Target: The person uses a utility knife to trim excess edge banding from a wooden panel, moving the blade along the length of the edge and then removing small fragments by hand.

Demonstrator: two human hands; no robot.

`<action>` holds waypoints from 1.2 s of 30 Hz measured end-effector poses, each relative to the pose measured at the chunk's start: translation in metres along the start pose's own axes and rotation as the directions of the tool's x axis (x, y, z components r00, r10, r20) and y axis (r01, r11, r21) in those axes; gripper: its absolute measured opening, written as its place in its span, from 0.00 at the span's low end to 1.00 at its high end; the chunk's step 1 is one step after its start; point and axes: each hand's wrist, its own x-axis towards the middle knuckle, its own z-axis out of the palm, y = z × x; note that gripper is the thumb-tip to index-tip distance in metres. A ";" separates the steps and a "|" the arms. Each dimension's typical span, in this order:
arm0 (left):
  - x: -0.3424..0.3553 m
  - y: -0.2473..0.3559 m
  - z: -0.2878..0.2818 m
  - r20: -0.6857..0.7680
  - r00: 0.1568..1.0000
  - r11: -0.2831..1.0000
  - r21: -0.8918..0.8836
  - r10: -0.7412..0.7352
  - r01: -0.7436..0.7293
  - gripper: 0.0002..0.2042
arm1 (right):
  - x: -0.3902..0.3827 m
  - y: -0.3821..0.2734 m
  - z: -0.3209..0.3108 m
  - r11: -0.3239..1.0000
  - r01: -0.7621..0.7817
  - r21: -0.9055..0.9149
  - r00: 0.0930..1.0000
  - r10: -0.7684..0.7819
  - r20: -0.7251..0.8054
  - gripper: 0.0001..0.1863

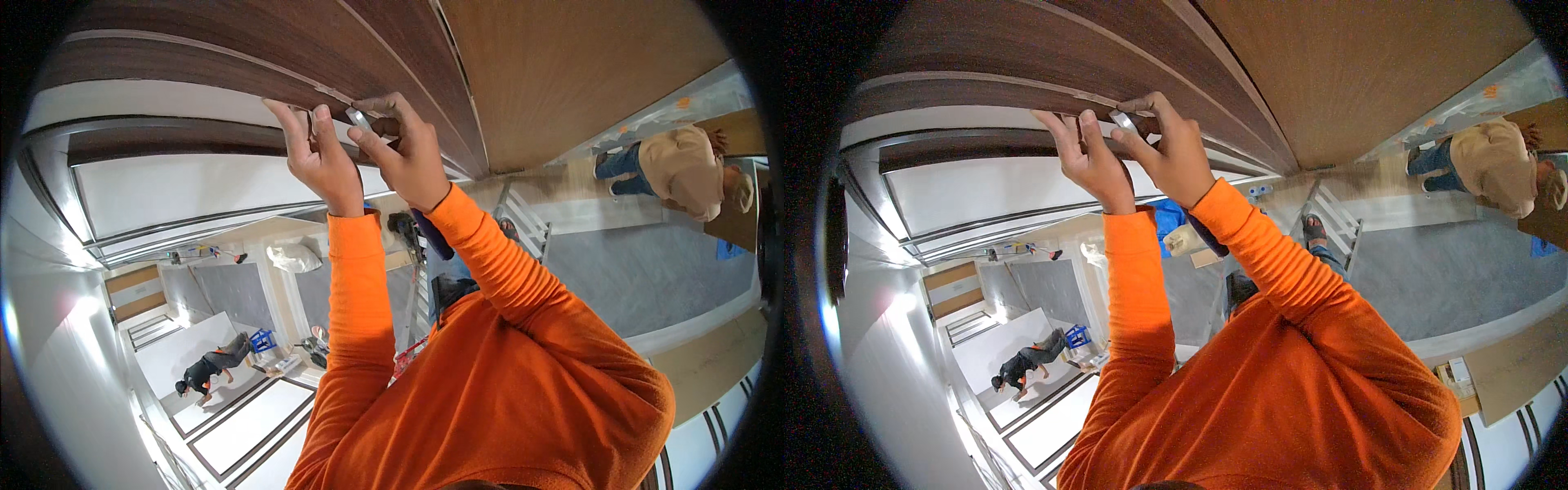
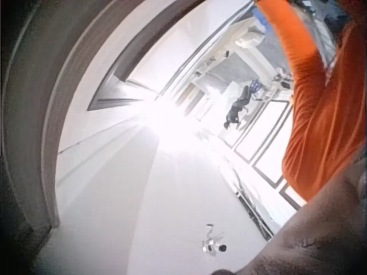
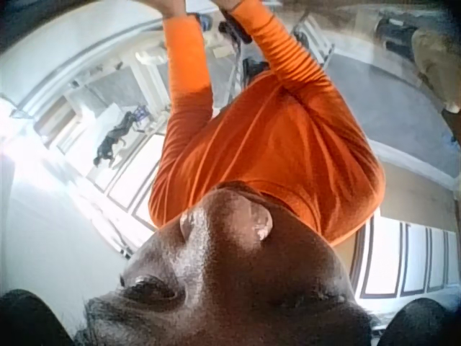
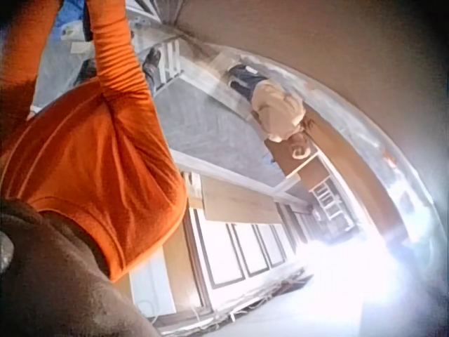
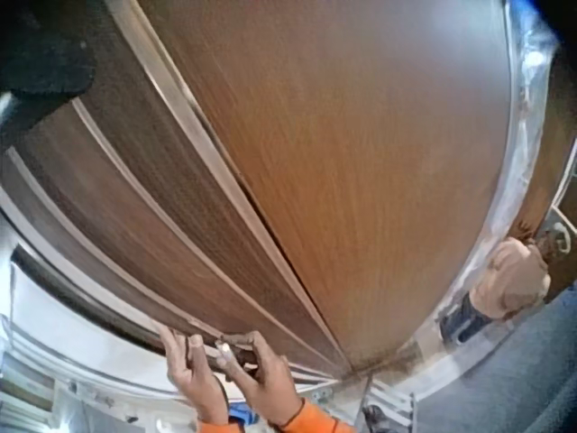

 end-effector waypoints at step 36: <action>0.001 0.012 0.000 0.026 1.000 0.999 -0.038 0.017 -0.016 0.32 | 0.010 -0.005 0.002 0.992 0.094 -0.084 0.996 -0.094 0.006 0.15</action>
